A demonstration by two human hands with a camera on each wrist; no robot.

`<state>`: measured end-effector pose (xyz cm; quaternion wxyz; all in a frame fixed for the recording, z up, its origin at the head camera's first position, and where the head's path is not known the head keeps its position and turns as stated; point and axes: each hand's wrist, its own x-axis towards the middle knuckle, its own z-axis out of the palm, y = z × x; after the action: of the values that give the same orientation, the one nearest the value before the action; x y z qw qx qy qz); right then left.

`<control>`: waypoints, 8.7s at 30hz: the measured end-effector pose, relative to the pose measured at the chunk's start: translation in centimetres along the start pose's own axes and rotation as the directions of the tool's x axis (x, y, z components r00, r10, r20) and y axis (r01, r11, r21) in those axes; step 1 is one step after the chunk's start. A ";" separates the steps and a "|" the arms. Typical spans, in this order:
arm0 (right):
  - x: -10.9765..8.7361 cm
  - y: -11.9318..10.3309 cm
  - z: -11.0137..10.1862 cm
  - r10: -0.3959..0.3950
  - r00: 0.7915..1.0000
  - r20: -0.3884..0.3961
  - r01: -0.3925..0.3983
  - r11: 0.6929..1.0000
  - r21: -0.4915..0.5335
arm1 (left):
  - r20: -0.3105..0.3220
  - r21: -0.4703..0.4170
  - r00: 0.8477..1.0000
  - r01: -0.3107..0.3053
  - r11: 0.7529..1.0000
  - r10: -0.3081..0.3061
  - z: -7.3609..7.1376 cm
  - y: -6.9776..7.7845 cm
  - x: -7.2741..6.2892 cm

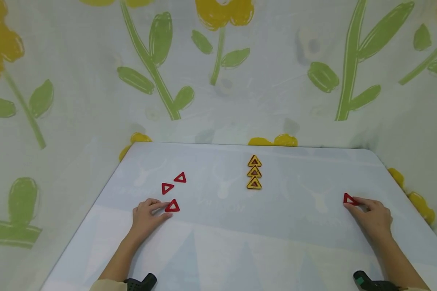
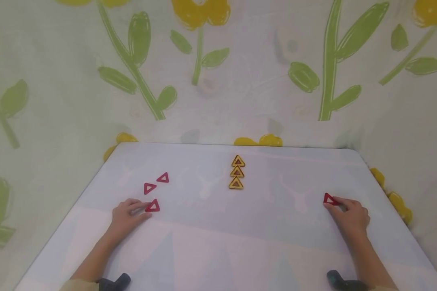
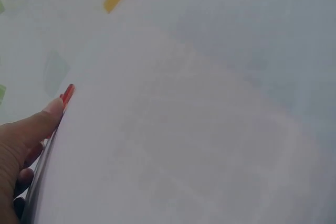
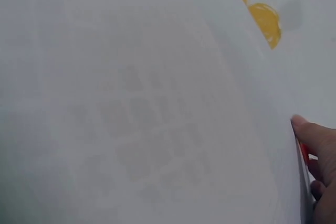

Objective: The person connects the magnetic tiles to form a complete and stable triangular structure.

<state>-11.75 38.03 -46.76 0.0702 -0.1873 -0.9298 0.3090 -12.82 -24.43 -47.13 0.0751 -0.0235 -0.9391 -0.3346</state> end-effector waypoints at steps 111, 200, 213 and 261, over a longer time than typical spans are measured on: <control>-4.3 -8.7 9.0 -0.690 0.723 -0.007 0.663 0.692 0.288 | 0.065 -0.092 0.878 -0.467 0.879 0.473 10.5 9.8 2.7; -6.5 -13.8 12.8 -0.636 0.771 -0.016 0.622 0.748 0.230 | -0.007 -0.201 0.972 -0.230 0.952 0.233 6.5 6.6 4.5; -6.5 -13.8 12.9 -0.634 0.773 -0.010 0.619 0.751 0.229 | -0.074 -0.174 0.977 -0.211 0.962 0.201 2.9 3.0 4.5; -6.6 -14.0 12.6 -0.615 0.788 0.029 0.597 0.774 0.212 | -0.060 0.055 0.998 0.026 0.998 -0.023 0.9 -0.6 5.1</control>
<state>-13.01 18.18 -48.56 0.1389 0.1449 -0.9085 0.3665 -17.98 -24.36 -47.43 0.0993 0.0002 -0.9456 -0.3099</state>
